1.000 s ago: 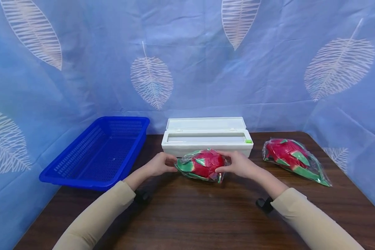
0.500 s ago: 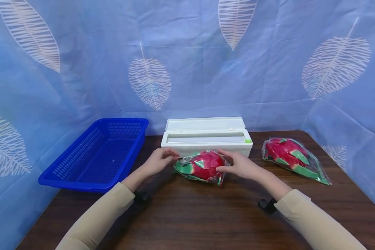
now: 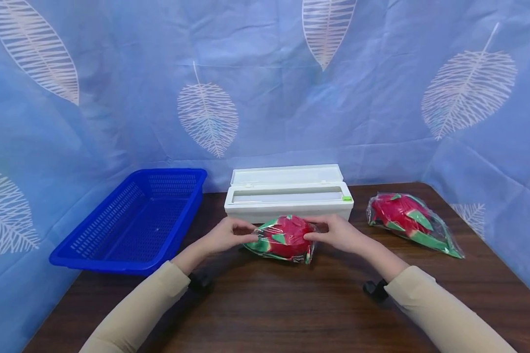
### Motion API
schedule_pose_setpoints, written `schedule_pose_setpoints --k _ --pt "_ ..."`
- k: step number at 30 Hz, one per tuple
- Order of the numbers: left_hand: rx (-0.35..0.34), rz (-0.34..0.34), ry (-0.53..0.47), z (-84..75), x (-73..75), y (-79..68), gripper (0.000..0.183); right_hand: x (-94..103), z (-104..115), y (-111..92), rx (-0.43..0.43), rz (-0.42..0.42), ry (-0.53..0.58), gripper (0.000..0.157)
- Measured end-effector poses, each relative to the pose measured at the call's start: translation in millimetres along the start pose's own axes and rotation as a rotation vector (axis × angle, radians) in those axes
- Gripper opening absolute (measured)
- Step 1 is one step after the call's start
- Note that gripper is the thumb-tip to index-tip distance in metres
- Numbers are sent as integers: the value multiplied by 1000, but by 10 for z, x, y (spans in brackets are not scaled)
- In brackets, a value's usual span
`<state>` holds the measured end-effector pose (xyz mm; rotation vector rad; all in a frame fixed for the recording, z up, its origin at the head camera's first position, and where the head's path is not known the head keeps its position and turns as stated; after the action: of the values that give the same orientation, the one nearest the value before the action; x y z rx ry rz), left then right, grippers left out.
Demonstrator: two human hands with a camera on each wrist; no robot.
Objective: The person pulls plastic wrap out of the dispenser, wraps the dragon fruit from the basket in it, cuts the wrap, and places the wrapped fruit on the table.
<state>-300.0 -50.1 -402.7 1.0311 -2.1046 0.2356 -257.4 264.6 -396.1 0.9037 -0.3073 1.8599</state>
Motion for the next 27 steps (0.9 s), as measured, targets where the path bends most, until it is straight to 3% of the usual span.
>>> schedule_pose_setpoints --k 6,19,27 --pt "-19 3 105 17 -21 76 19 -2 8 5 -29 -14 -35 51" --pt "-14 19 178 -37 7 143 15 -23 -60 28 -56 -10 97 49" --pt "-21 70 146 -5 50 146 18 -36 -43 22 -47 16 56 50"
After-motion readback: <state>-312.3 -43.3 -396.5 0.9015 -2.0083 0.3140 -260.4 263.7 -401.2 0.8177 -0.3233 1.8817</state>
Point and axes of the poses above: each hand's wrist, its own y-axis towards the middle knuckle, its own x-axis out of the back of the hand, z = x × y, the point moved 1 cm from there along y, towards the middle knuckle, and after that the axes turned 5 degrees about y, right-handed, at the moved point
